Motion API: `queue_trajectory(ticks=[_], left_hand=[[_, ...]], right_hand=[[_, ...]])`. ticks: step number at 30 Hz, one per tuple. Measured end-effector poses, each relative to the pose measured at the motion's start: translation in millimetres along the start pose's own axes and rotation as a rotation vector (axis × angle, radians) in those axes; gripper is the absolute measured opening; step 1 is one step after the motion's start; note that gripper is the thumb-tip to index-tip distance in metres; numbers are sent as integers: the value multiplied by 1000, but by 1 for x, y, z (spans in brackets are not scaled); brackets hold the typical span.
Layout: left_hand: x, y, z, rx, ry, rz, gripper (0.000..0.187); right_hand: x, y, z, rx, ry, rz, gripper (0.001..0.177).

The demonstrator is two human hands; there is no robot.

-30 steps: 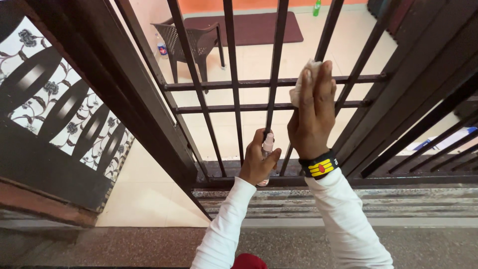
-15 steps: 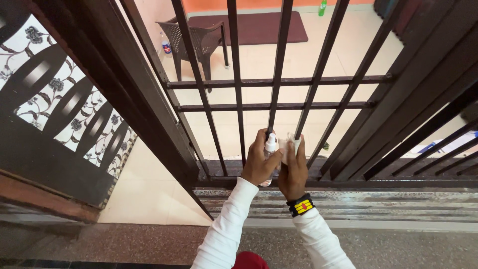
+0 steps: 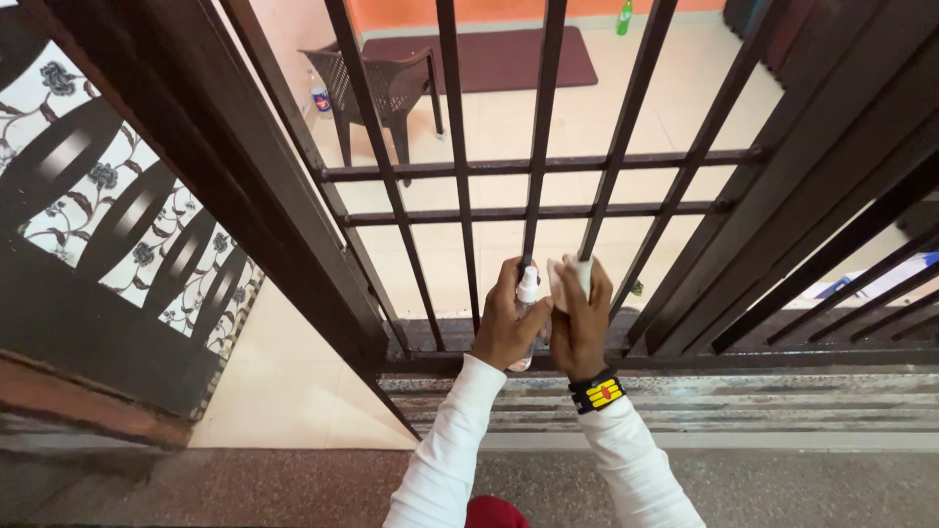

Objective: The person sprays a liquid from a small bottle onto a metal gate and wipes it with a cloth. The person systematically cleans the vertical and horizontal bars of the gate, moving from the bottom to the top.

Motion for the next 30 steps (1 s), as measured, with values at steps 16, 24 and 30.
queue_trajectory(ticks=[16,24,30], left_hand=[[-2,-4,-14,-20,-125,48,47],[0,-2,-6,28,-61,29,51],[0,-3,0,84,-23,14,50]], right_hand=[[45,-13,10,559,266,-89,45],[-28,13,-6,527,613,107,22],[-39,12,-14,487,604,189,15]])
Point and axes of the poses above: each hand's wrist, its own x-axis towards the middle knuckle, its own y-axis out of the palm, z = x × y, the point moved 1 cm from there along x, towards the middle knuckle, and after that the axes turned 7 degrees about z, right-handed, at the moved point
